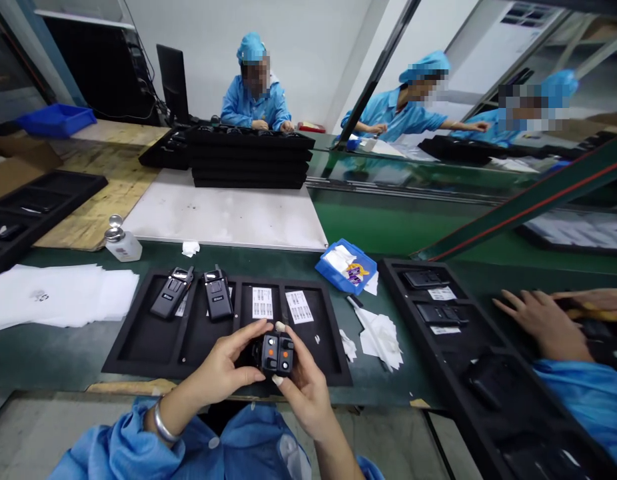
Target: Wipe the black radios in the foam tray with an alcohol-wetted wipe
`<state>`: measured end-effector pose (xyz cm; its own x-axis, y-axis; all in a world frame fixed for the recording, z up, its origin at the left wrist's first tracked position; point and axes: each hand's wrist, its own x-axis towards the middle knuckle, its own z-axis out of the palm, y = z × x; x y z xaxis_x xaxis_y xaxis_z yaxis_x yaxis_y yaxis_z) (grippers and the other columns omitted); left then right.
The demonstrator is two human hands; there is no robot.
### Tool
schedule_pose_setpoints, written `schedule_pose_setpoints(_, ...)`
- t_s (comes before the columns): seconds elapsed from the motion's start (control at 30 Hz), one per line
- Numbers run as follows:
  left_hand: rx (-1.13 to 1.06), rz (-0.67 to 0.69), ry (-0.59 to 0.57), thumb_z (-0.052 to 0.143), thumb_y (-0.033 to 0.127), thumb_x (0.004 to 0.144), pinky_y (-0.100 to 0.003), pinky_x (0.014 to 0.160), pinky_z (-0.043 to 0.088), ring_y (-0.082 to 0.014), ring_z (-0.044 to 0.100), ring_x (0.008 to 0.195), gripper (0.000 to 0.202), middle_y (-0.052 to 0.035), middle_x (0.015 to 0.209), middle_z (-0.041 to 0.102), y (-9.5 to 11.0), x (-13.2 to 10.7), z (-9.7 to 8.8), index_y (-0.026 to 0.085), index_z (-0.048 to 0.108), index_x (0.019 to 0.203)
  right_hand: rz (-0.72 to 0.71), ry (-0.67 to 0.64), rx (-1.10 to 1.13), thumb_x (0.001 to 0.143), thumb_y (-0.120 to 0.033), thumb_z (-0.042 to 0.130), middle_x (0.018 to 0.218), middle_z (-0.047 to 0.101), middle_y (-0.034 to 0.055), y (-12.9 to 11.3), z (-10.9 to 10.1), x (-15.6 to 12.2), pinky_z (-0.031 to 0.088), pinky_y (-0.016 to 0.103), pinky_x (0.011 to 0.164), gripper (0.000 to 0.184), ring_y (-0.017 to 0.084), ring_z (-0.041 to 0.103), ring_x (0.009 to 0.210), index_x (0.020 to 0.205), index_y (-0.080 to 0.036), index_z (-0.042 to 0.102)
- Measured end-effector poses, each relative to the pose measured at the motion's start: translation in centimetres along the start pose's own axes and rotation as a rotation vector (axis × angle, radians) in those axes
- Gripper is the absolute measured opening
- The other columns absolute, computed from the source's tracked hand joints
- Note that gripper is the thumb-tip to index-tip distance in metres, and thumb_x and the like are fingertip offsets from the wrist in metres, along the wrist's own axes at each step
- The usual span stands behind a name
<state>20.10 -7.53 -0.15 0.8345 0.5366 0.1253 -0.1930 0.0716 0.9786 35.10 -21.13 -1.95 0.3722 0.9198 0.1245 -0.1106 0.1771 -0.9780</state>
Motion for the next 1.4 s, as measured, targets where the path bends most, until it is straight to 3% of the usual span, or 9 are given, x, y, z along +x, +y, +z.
schedule_pose_setpoints(0.33, 0.311, 0.08, -0.03, 0.078, 0.022, 0.084, -0.048, 0.12, 0.033, -0.0292, 0.046, 0.14, 0.077, -0.007, 0.151, 0.05, 0.3, -0.4, -0.2, 0.036, 0.043, 0.15, -0.059, 0.006, -0.167, 0.092, -0.03, 0.065, 0.159, 0.038, 0.0067, 0.7, -0.1, -0.4, 0.03, 0.053, 0.122, 0.067, 0.029, 0.036, 0.146, 0.153, -0.034, 0.037)
schedule_pose_setpoints(0.67, 0.449, 0.116, 0.103, 0.087, 0.031, 0.073, -0.046, 0.114, 0.041, -0.0322, 0.053, 0.132, 0.087, -0.0121, 0.144, 0.055, -1.2, 0.5, 0.6, 0.03, 0.046, 0.15, -0.12, 0.049, -0.4, 0.088, -0.032, 0.07, 0.153, 0.046, 0.0093, 2.0, -0.3, 0.7, 0.034, 0.055, 0.119, 0.069, 0.031, 0.044, 0.141, 0.151, -0.029, 0.041)
schedule_pose_setpoints(0.83, 0.188, 0.019, 0.276, 0.075, 0.033, 0.085, -0.042, 0.116, 0.037, -0.0288, 0.054, 0.132, 0.063, -0.0104, 0.142, 0.059, -1.2, 2.0, 0.3, 0.023, 0.054, 0.143, 0.02, 0.169, -0.175, 0.094, -0.038, 0.064, 0.154, 0.045, 0.0128, 2.8, -0.2, 1.6, 0.032, 0.052, 0.12, 0.068, 0.028, 0.043, 0.142, 0.154, -0.024, 0.036)
schedule_pose_setpoints(0.93, -0.183, -0.094, 0.546, 0.076, 0.037, 0.085, -0.034, 0.112, 0.041, -0.0247, 0.057, 0.127, 0.05, -0.0077, 0.131, 0.067, -1.0, 3.2, -0.1, 0.021, 0.063, 0.13, 0.019, 0.31, -0.082, 0.091, -0.047, 0.066, 0.147, 0.053, 0.0135, 3.0, -0.3, 3.0, 0.032, 0.051, 0.12, 0.066, 0.028, 0.049, 0.138, 0.147, -0.02, 0.046)
schedule_pose_setpoints(1.0, -0.339, -0.164, 0.6, 0.078, 0.04, 0.082, -0.033, 0.099, 0.051, -0.0246, 0.065, 0.115, 0.046, -0.0083, 0.119, 0.072, -0.8, 3.8, -0.3, 0.019, 0.066, 0.121, 0.035, 0.431, -0.016, 0.084, -0.053, 0.07, 0.141, 0.059, 0.0123, 2.8, -0.4, 4.0, 0.035, 0.05, 0.119, 0.064, 0.028, 0.052, 0.134, 0.137, -0.019, 0.057)
schedule_pose_setpoints(1.07, -0.405, -0.228, 0.541, 0.076, 0.043, 0.082, -0.032, 0.076, 0.059, -0.0244, 0.072, 0.09, 0.041, -0.0097, 0.102, 0.075, -0.4, 3.9, -0.6, 0.017, 0.068, 0.112, 0.127, 0.514, 0.106, 0.077, -0.056, 0.075, 0.129, 0.068, 0.0107, 2.2, -0.3, 4.8, 0.048, 0.047, 0.108, 0.065, 0.029, 0.061, 0.124, 0.13, -0.02, 0.064)
schedule_pose_setpoints(1.17, -0.516, -0.312, 0.445, 0.074, 0.044, 0.082, -0.026, 0.049, 0.054, -0.0189, 0.068, 0.058, 0.035, -0.0077, 0.083, 0.073, 0.4, 3.6, -0.5, 0.014, 0.067, 0.101, 0.308, 0.474, 0.329, 0.073, -0.055, 0.079, 0.094, 0.076, 0.0061, 0.7, 0.8, 5.2, 0.061, 0.038, 0.071, 0.074, 0.027, 0.073, 0.087, 0.136, -0.021, 0.06)
schedule_pose_setpoints(1.27, -0.615, -0.35, 0.365, 0.069, 0.043, 0.085, -0.022, 0.04, 0.049, -0.0143, 0.063, 0.047, 0.031, -0.0049, 0.076, 0.07, 1.0, 3.3, -0.1, 0.014, 0.066, 0.096, 0.349, 0.369, 0.46, 0.075, -0.053, 0.078, 0.076, 0.073, 0.0017, -1.0, 2.8, 5.1, 0.051, 0.028, 0.049, 0.074, 0.018, 0.065, 0.056, 0.138, -0.019, 0.058)
schedule_pose_setpoints(1.4, -0.704, -0.34, 0.294, 0.065, 0.042, 0.089, -0.02, 0.04, 0.049, -0.0127, 0.062, 0.045, 0.028, -0.0039, 0.074, 0.069, 1.5, 3.2, 0.3, 0.014, 0.064, 0.09, 0.341, 0.336, 0.508, 0.077, -0.052, 0.077, 0.08, 0.073, 0.0022, -2.1, 4.7, 4.9, 0.048, 0.026, 0.047, 0.067, 0.014, 0.06, 0.052, 0.133, -0.02, 0.061)
